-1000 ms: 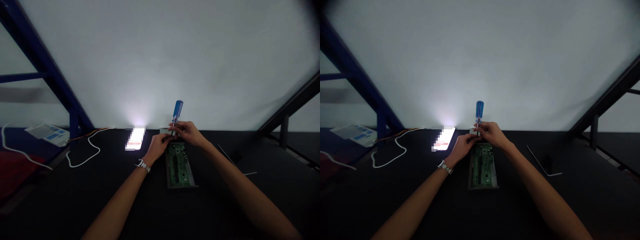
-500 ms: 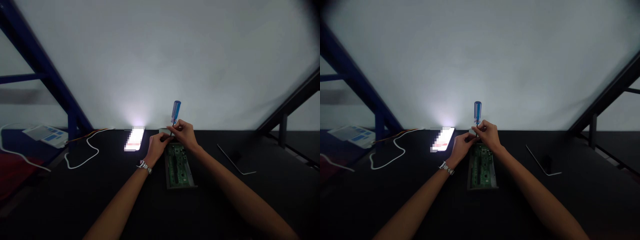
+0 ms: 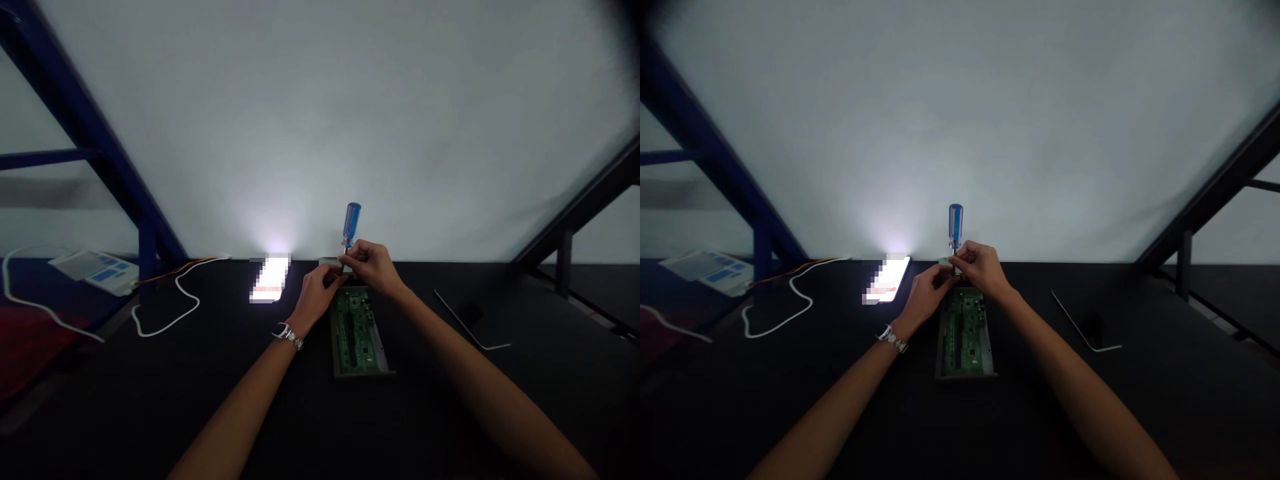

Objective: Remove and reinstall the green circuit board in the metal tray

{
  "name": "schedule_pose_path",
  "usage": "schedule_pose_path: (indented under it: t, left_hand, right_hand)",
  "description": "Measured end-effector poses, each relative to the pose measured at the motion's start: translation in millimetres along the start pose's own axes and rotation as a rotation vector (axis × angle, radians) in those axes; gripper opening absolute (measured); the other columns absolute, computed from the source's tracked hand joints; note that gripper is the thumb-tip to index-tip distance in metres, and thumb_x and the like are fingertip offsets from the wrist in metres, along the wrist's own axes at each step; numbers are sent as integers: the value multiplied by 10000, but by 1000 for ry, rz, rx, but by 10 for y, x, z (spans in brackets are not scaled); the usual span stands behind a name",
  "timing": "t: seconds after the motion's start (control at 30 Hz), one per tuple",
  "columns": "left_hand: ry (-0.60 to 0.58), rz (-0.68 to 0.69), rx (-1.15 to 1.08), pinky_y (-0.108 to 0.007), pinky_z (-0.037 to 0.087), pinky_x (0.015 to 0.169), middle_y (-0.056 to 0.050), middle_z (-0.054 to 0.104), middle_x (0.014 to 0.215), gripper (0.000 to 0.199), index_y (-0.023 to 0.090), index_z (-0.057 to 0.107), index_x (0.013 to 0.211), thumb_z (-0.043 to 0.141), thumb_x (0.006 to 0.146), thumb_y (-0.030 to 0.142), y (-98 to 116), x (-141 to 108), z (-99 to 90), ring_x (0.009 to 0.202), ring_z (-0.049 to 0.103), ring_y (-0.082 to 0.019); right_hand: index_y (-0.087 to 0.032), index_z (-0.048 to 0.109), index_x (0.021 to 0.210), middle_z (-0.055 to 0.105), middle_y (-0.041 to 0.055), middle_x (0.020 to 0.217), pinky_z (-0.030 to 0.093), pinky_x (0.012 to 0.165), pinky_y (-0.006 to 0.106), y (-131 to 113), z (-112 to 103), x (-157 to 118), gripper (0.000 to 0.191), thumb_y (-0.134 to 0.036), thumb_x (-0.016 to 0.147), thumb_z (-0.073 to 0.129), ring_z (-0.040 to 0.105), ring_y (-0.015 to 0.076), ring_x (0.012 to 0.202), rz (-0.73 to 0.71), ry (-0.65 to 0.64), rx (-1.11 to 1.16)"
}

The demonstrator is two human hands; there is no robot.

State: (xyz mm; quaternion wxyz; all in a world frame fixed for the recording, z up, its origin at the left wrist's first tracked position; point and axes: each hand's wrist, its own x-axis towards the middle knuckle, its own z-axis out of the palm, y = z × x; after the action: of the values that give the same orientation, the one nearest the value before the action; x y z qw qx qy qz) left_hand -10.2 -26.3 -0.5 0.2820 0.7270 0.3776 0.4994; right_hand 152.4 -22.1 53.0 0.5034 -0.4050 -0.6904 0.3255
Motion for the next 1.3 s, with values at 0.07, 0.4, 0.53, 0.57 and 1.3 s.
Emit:
schedule_pose_path:
  t: [0.07, 0.4, 0.53, 0.57, 1.3]
  left_hand:
    - [49, -4, 32, -282, 514, 732, -33, 726, 872, 147, 174, 682, 902, 673, 844, 309, 10, -6, 23, 784, 663, -172]
    - [51, 15, 98, -299, 514, 750, -42, 754, 903, 154, 176, 722, 949, 616, 890, 271, 17, -21, 15, 804, 687, -191]
    - [18, 28, 84, -320, 525, 799, -45, 757, 972, 176, 188, 724, 999, 597, 903, 262, 28, -22, 5, 868, 699, -204]
    - [9, 33, 80, -325, 526, 812, -46, 756, 985, 180, 190, 724, 1009, 594, 905, 258, 29, -22, 4, 882, 700, -207]
    - [49, 98, 165, -305, 492, 770, -61, 673, 903, 109, 177, 649, 906, 612, 872, 274, 86, -69, -69, 844, 621, -183]
  right_hand:
    - [-198, 567, 713, 606, -13, 614, 421, 504, 257, 32, 68, -14, 298, -445, 769, 723, 528, 114, 520, -42, 78, -16]
    - [-200, 667, 931, 708, 48, 816, 496, 553, 286, -37, 26, 0, 235, -409, 824, 669, 650, 178, 682, -33, -34, -106]
    - [-187, 710, 896, 725, 50, 765, 511, 539, 297, -61, -47, 9, 225, -397, 834, 659, 683, 202, 669, -22, -72, -163]
    - [-183, 707, 843, 715, 44, 721, 510, 539, 299, -57, -43, 5, 228, -406, 825, 670, 674, 197, 639, -32, -40, -178]
    - [-204, 564, 899, 700, 77, 979, 480, 440, 254, -136, -114, 120, 319, -424, 747, 738, 641, 145, 646, 130, -134, 220]
